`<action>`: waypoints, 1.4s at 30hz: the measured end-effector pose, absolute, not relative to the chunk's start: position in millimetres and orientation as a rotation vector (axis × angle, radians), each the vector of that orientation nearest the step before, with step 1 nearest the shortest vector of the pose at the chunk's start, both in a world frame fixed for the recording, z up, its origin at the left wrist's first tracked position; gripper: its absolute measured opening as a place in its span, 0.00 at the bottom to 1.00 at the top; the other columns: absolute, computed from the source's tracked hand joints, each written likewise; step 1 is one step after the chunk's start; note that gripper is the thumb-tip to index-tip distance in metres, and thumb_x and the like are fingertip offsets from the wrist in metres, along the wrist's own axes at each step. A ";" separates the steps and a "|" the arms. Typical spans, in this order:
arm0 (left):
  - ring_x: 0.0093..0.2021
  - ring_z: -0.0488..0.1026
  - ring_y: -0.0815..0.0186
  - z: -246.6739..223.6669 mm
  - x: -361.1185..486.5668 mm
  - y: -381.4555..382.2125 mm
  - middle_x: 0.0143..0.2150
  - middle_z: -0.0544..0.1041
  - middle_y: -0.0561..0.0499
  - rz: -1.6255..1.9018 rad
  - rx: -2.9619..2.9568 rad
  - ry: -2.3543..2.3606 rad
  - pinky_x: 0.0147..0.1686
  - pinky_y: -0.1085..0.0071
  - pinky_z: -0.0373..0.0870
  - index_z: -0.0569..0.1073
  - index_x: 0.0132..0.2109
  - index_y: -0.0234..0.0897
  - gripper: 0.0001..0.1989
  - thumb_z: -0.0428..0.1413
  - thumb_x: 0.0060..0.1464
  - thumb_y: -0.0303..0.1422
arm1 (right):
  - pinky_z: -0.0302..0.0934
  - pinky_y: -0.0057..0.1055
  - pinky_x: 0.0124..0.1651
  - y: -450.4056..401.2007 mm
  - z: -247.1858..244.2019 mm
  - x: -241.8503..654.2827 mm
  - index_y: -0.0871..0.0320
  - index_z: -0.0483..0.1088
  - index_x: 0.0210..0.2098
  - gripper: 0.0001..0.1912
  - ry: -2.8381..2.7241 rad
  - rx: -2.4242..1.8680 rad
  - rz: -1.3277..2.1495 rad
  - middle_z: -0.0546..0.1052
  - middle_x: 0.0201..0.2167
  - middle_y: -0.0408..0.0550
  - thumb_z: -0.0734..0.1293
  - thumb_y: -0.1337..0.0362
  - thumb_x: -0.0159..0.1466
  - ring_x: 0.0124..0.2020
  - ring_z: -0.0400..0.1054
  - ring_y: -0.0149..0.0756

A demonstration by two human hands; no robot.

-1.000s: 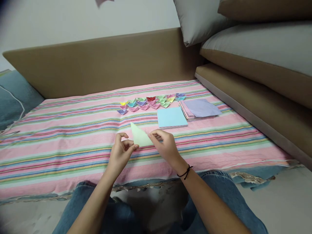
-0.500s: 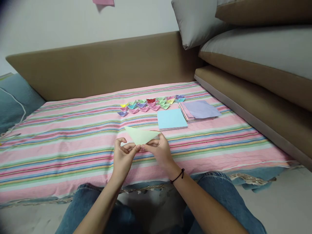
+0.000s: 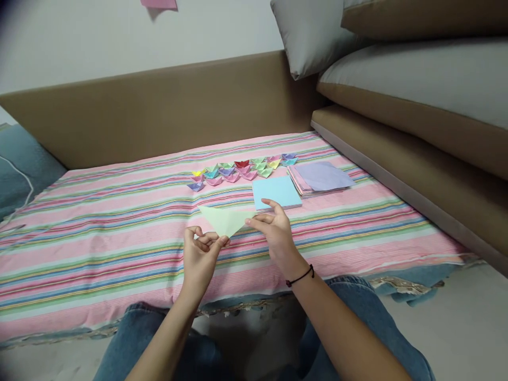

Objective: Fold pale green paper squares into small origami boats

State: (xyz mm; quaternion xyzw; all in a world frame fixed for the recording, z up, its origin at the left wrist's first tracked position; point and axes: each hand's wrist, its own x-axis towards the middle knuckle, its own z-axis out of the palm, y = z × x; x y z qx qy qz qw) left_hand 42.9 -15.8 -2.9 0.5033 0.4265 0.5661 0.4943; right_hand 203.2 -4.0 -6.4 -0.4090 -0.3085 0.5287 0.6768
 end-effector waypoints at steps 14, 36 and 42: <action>0.25 0.73 0.71 -1.9 37.8 -14.1 0.21 0.71 0.63 1.421 1.181 1.076 0.32 0.73 0.68 0.50 0.34 0.42 0.22 0.59 0.44 0.26 | 0.63 0.25 0.32 6.8 2.1 241.6 0.56 0.64 0.40 0.27 -0.485 -0.872 1.039 0.76 0.24 0.39 0.75 0.70 0.42 0.27 0.70 0.29; 0.30 0.70 0.68 -12.8 14.5 -3.6 0.30 0.73 0.50 1.032 1.588 1.127 0.32 0.73 0.66 0.72 0.32 0.35 0.03 0.58 0.46 0.28 | 0.60 0.29 0.27 -3.3 -16.6 207.6 0.59 0.68 0.26 0.10 -1.380 -1.185 1.102 0.73 0.22 0.44 0.72 0.62 0.48 0.24 0.67 0.34; 0.27 0.69 0.71 -10.4 13.1 -4.0 0.26 0.71 0.52 0.946 1.493 1.067 0.29 0.75 0.65 0.71 0.28 0.33 0.05 0.60 0.43 0.27 | 0.61 0.27 0.28 -3.3 -15.3 205.1 0.59 0.68 0.36 0.22 -1.226 -1.119 1.359 0.73 0.26 0.43 0.75 0.63 0.43 0.25 0.68 0.31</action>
